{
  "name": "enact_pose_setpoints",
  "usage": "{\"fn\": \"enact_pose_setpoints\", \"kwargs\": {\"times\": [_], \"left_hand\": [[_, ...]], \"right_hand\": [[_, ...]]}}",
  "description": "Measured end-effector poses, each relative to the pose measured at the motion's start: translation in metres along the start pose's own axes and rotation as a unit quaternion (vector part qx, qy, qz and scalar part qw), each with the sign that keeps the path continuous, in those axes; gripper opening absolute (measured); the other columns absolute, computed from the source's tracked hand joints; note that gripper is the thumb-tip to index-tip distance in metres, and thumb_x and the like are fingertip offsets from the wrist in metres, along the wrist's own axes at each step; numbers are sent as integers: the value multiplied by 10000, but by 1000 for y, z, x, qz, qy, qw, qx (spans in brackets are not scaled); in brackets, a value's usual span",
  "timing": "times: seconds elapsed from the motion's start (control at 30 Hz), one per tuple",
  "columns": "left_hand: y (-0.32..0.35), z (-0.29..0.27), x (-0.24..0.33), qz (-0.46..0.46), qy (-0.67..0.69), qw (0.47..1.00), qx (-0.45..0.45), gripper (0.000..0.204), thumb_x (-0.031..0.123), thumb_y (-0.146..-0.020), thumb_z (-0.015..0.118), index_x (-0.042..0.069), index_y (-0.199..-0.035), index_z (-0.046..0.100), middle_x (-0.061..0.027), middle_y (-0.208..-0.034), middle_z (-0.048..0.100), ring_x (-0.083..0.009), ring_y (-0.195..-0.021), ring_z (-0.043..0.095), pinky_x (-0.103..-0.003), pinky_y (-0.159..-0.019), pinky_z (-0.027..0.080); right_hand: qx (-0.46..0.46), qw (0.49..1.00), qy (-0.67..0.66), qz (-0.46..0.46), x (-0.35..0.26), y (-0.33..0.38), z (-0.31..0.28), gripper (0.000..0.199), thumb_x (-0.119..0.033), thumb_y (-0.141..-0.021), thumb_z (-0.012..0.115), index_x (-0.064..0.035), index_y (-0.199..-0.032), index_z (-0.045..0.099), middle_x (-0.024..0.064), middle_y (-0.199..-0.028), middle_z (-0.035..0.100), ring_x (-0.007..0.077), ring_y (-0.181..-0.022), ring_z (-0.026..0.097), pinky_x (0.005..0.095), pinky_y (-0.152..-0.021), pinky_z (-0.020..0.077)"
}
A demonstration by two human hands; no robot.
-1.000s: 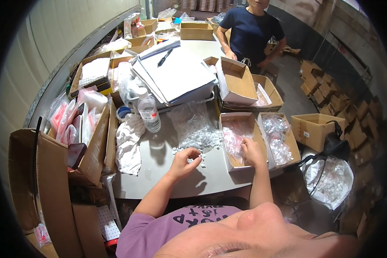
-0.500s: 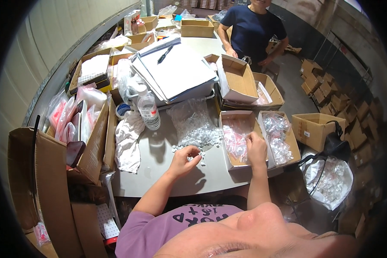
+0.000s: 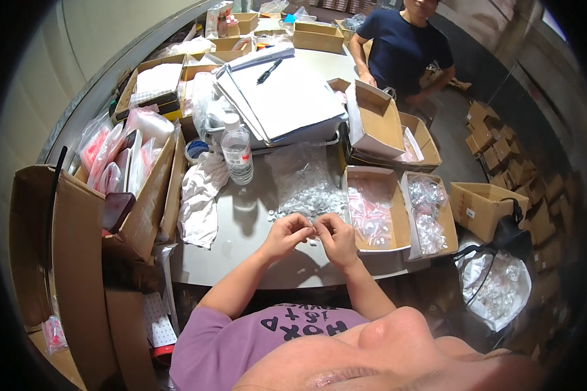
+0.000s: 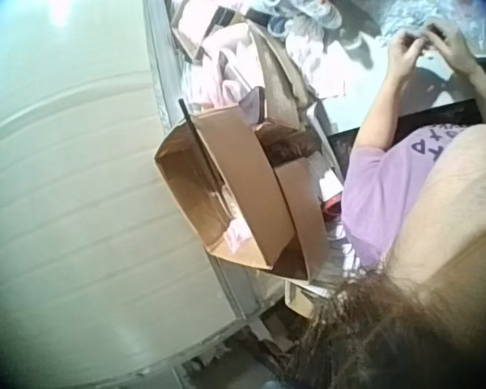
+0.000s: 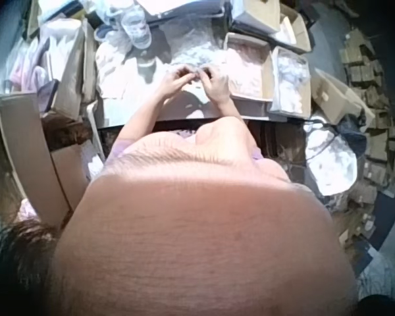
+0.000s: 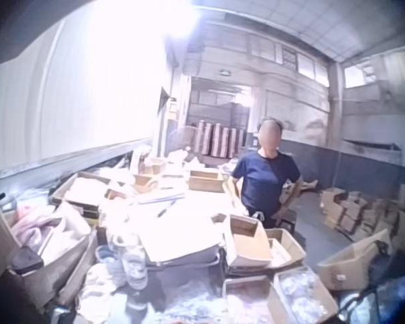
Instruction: The person picks up small white plastic parts from a pile on the table and places them into small plastic bags.
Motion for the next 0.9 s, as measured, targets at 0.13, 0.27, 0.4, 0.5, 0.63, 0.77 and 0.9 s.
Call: {"fn": "enact_pose_setpoints", "kwargs": {"times": [0.13, 0.27, 0.4, 0.5, 0.63, 0.77, 0.9], "left_hand": [[1, -2, -1, 0, 49, 999, 8, 111, 91, -874, 627, -3, -922, 590, -45, -822, 643, -79, -723, 596, -215, -634, 480], [-1, -16, 0, -9, 27, 997, 73, 119, 55, -825, 675, -4, -899, 602, -25, -773, 630, -75, -685, 578, -209, -621, 464], [-6, -31, 5, 15, 126, 985, 113, 150, 45, -810, 691, 15, -922, 595, -27, -808, 625, -92, -722, 582, -225, -657, 469], [-3, -29, -7, -5, 196, 973, 124, 162, 53, -814, 689, 22, -936, 588, -21, -817, 623, -89, -709, 574, -222, -649, 467], [-2, -23, -13, -36, 163, 981, 93, 131, 70, -818, 695, 18, -912, 620, -12, -789, 624, -76, -675, 556, -212, -626, 454], [0, -50, -10, 45, 149, 970, 188, 151, 71, -854, 656, -7, -984, 656, -18, -823, 643, -56, -703, 547, -198, -641, 445], [2, -60, 7, 73, 136, 962, 225, 162, 95, -885, 624, -31, -988, 629, -25, -783, 623, -60, -671, 536, -198, -614, 443]], "right_hand": [[17, 1000, -4, 23, 14, 3, -1, 88, -84, -881, 589, 3, -876, 586, 85, -666, 613, 118, -568, 575, 261, -530, 451], [8, 998, -47, 41, 30, 7, 4, 114, -100, -890, 602, 6, -865, 571, 27, -667, 595, 68, -608, 546, 222, -547, 431], [-32, 994, -51, 95, 45, 13, 12, 123, -123, -900, 595, -9, -861, 569, 19, -682, 598, 52, -613, 531, 209, -551, 414], [-34, 991, -71, 111, 50, 18, 19, 150, -154, -909, 589, -17, -852, 566, 15, -680, 595, 51, -605, 518, 205, -550, 408], [-4, 984, -124, 128, 58, 18, 21, 195, -181, -915, 578, -8, -826, 561, 18, -664, 588, 54, -605, 510, 213, -543, 403], [-51, 996, -8, 76, 43, 16, 30, 147, -150, -862, 614, -3, -868, 601, 86, -750, 618, 169, -653, 579, 300, -597, 465], [-151, 960, 233, -35, 26, 32, 57, 538, -225, -738, 721, -75, -1221, 535, 190, -1266, 453, 374, -1151, 424, 450, -962, 379]]}}
Point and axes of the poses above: each hand's wrist, its own y-axis away from the middle knuckle, its own z-axis out of the palm, x = y × z, the point moved 10 cm from there along -y, towards the middle knuckle
